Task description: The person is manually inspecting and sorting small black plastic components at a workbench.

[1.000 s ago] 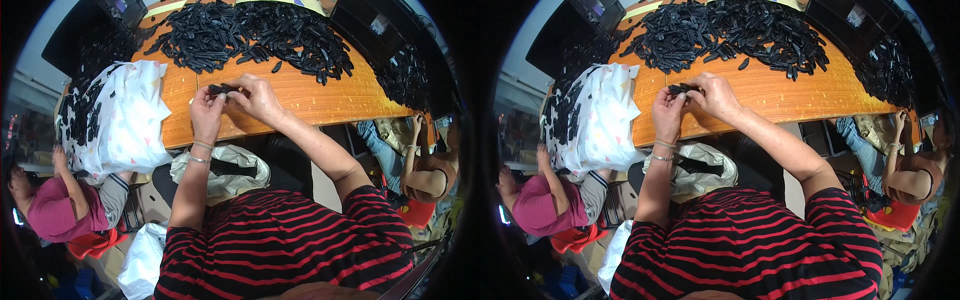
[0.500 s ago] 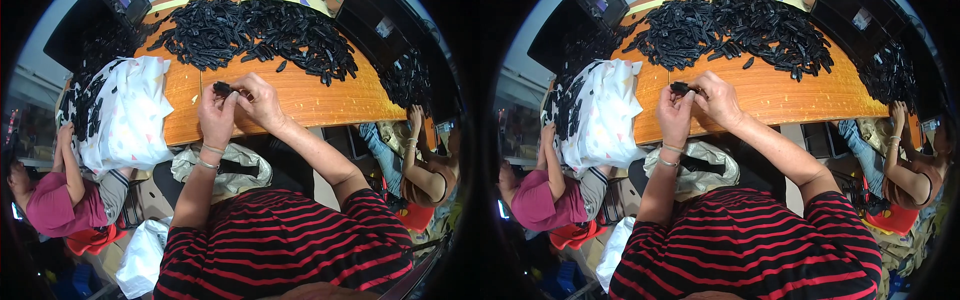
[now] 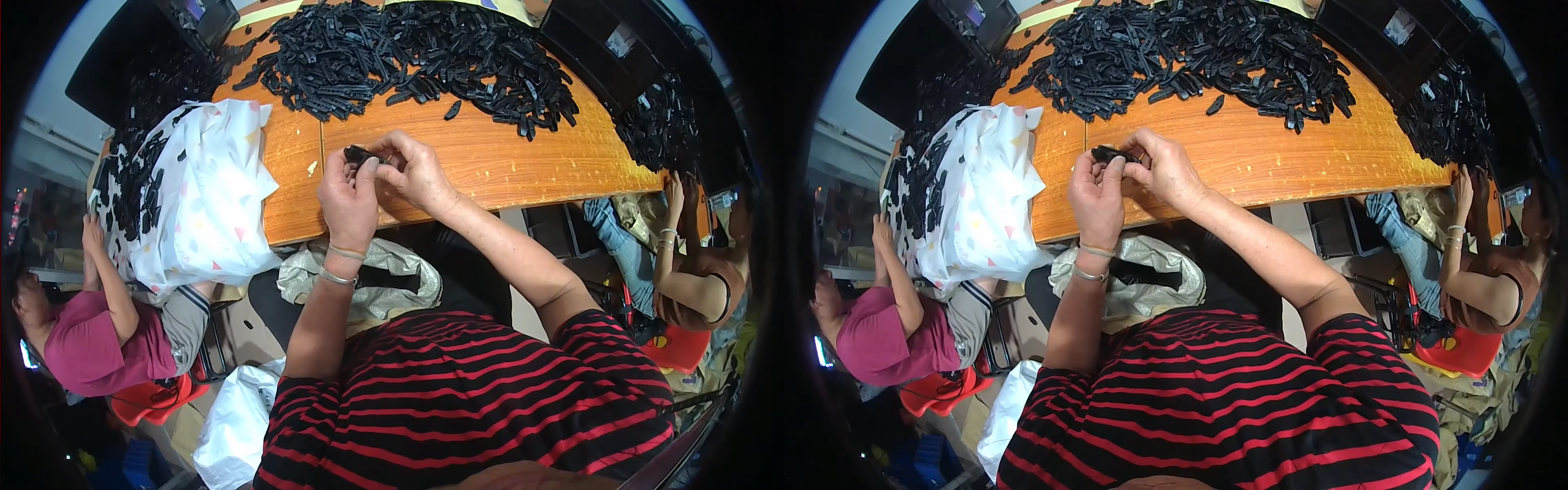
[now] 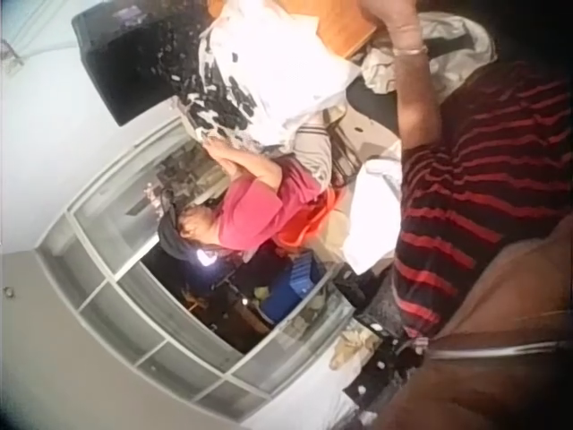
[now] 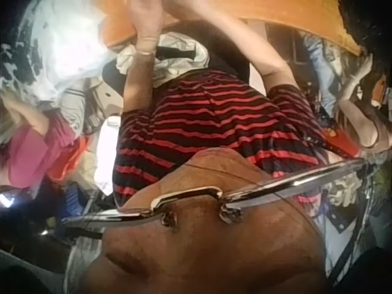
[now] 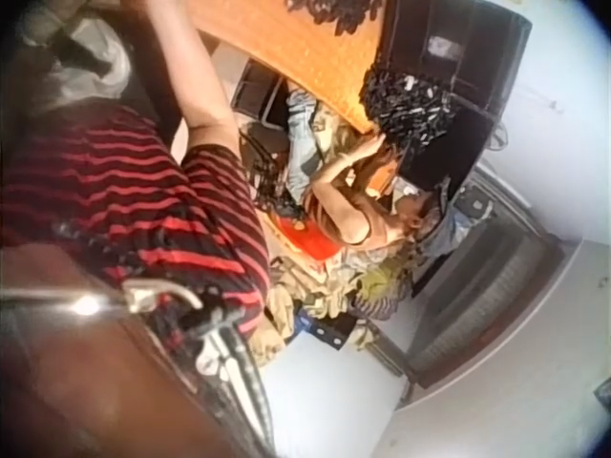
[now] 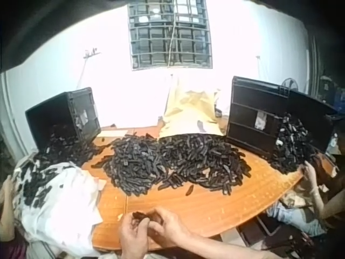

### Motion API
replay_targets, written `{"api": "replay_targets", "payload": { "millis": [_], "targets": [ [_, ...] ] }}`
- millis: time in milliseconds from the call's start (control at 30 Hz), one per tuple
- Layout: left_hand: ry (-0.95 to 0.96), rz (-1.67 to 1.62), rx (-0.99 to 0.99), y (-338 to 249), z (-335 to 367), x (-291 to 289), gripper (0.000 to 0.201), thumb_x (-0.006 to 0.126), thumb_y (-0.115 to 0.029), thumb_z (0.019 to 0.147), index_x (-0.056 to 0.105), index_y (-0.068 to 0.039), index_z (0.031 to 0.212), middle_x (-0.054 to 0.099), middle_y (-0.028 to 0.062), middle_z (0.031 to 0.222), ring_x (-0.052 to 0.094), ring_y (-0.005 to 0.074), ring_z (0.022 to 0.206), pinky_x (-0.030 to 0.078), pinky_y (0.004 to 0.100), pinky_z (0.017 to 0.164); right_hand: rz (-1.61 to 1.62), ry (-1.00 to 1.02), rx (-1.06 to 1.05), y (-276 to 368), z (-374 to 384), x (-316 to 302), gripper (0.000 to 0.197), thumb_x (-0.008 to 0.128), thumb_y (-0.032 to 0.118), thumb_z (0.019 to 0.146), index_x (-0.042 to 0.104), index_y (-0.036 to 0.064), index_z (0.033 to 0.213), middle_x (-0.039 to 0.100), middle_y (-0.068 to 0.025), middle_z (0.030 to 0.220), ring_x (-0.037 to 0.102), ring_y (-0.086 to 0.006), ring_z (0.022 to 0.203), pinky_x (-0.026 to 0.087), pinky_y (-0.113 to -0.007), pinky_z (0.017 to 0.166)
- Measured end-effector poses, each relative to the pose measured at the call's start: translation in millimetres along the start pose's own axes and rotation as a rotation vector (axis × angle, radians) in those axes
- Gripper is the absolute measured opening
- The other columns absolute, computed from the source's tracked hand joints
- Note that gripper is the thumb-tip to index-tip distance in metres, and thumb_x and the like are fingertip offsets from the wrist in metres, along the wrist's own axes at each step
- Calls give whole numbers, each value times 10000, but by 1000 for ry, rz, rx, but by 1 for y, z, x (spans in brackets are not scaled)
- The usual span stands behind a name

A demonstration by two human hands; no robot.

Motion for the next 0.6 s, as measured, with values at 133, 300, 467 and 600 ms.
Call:
{"api": "replay_targets", "payload": {
  "millis": [133, 300, 467, 600],
  "targets": [
    [28, 11, -13, -5, 0, 2, 128, 618, -48, 903, 543, 15, 985, 621, 39, 869, 589, 75, 790, 487, 214, 687, 31, 4, 1, -2, -1, -2, 285, 745, 56, 779, 597, 13, 1018, 600, -24, 760, 542, -75, 654, 473, -238, 599],
    [265, 34, -200, -6, -22, -26, 111, 565, -116, 941, 578, -7, 923, 608, 17, 837, 567, 76, 791, 450, 225, 696, -99, 375, -30, 6, -9, -8, 265, 769, 166, 785, 649, 19, 970, 651, -47, 821, 589, -98, 699, 490, -263, 631],
    [621, 627, -24, -11, -61, -51, 148, 607, -143, 878, 655, -4, 899, 628, 146, 784, 635, 220, 717, 485, 320, 668, -530, 105, 103, -43, 21, -95, 226, 706, 279, 802, 709, 76, 901, 699, -149, 839, 687, -257, 791, 539, -379, 722],
    [548, 633, 72, -21, -43, -47, 167, 650, -127, 847, 668, -4, 957, 659, 128, 828, 641, 273, 729, 498, 335, 681, -877, 21, -11, -59, 42, -119, 178, 695, 112, 793, 674, 59, 962, 635, -144, 918, 643, -321, 825, 513, -400, 711]
  ]
}}
Point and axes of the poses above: each hand's wrist, its own z-axis towards the middle knuckle, its own x-axis out of the palm, y = z × x, the point moved 7 cm from there along z, towards the middle knuckle
